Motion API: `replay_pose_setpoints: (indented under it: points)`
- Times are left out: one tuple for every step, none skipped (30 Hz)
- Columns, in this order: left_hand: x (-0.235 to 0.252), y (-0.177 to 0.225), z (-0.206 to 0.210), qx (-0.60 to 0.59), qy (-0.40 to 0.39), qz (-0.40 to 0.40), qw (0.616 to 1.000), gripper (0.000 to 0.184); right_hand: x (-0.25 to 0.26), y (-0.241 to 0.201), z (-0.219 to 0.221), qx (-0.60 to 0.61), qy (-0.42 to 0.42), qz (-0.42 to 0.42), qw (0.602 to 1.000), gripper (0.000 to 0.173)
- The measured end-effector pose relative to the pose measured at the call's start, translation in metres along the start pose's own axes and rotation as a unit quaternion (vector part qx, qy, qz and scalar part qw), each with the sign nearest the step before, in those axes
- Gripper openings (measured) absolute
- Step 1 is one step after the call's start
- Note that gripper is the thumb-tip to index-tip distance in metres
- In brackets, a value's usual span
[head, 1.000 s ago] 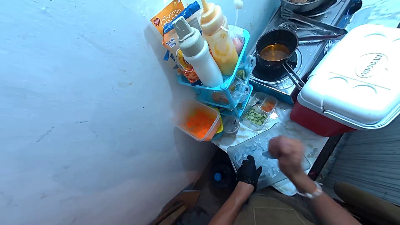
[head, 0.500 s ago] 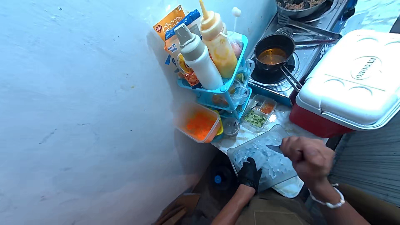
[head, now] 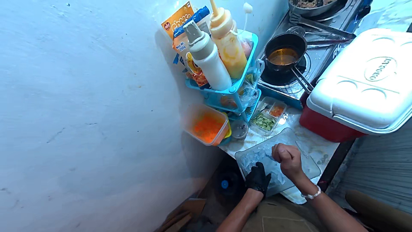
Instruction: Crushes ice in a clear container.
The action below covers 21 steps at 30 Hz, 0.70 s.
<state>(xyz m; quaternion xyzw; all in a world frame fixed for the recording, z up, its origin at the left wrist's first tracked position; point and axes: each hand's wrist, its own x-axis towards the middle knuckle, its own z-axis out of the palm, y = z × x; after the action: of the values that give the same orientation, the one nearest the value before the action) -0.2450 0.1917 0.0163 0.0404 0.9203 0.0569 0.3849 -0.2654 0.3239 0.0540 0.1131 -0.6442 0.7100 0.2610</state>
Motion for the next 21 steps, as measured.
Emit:
replay_pose_setpoints:
  points:
    - [0.0,0.0,-0.001,0.0,0.0,0.002,1.0,0.069,0.012,-0.012,-0.003,0.001,-0.005,-0.003,1.0,0.056]
    - [-0.002,-0.001,-0.001,0.001,-0.002,0.004,1.0,0.07,0.022,-0.033,-0.005,0.007,-0.008,-0.008,1.0,0.057]
    - [-0.004,-0.002,-0.001,0.002,-0.005,0.006,1.0,0.071,0.029,-0.056,-0.009,0.015,-0.004,-0.015,1.0,0.056]
    - [-0.002,-0.002,-0.002,0.001,-0.011,0.0,1.0,0.071,0.033,-0.071,-0.013,0.022,0.0,-0.021,1.0,0.055]
    - [0.0,-0.001,-0.003,0.0,-0.016,-0.004,1.0,0.071,0.031,-0.074,-0.013,0.027,0.005,-0.02,0.999,0.054]
    - [0.001,-0.002,-0.003,-0.001,-0.019,-0.003,1.0,0.071,0.021,-0.061,-0.011,0.024,0.01,-0.008,1.0,0.054]
    - [0.0,-0.004,-0.003,-0.002,-0.019,0.004,1.0,0.072,0.007,-0.036,-0.006,0.014,0.015,0.007,1.0,0.055]
    - [-0.002,-0.008,-0.003,-0.008,-0.017,0.019,1.0,0.074,-0.006,-0.011,-0.002,0.009,0.016,0.003,1.0,0.055]
    - [0.0,-0.01,-0.005,-0.023,-0.023,0.033,0.999,0.076,-0.007,-0.001,-0.002,0.006,0.014,-0.005,1.0,0.055]
    - [0.007,-0.012,-0.009,-0.05,-0.047,0.032,0.997,0.076,0.002,-0.004,-0.005,0.011,0.009,-0.013,1.0,0.055]
    - [0.012,-0.018,-0.014,-0.093,-0.086,0.027,0.992,0.075,0.011,-0.016,-0.009,0.021,0.007,-0.019,1.0,0.055]
    - [0.016,-0.023,-0.018,-0.144,-0.124,0.018,0.982,0.073,0.017,-0.032,-0.015,0.032,0.014,-0.026,0.999,0.054]
    - [0.018,-0.024,-0.025,-0.187,-0.136,0.004,0.973,0.069,0.024,-0.044,-0.023,0.044,0.026,-0.033,0.998,0.053]
    - [0.013,-0.02,-0.033,-0.208,-0.117,-0.011,0.971,0.065,0.028,-0.052,-0.029,0.057,0.041,-0.034,0.997,0.052]
    - [0.004,-0.014,-0.038,-0.214,-0.08,-0.016,0.974,0.062,0.027,-0.055,-0.034,0.066,0.057,-0.026,0.996,0.051]
    - [0.003,-0.012,-0.033,-0.19,-0.027,0.002,0.981,0.07,0.024,-0.053,-0.036,0.068,0.068,-0.017,0.995,0.05]
    - [0.004,-0.01,-0.025,-0.155,0.003,0.017,0.988,0.084,0.018,-0.047,-0.037,0.064,0.071,-0.007,0.995,0.05]
    - [0.004,-0.007,-0.018,-0.116,0.013,0.024,0.993,0.093,0.013,-0.04,-0.037,0.059,0.066,0.003,0.996,0.05]
    - [0.003,-0.003,-0.012,-0.08,0.01,0.026,0.996,0.096,0.01,-0.036,-0.037,0.06,0.06,0.01,0.996,0.05]
    - [0.004,0.0,-0.006,-0.055,0.004,0.026,0.998,0.091,0.011,-0.037,-0.037,0.061,0.054,0.01,0.997,0.05]
    - [0.006,0.0,-0.002,-0.048,0.0,0.024,0.999,0.081,0.015,-0.045,-0.038,0.062,0.048,0.004,0.997,0.05]
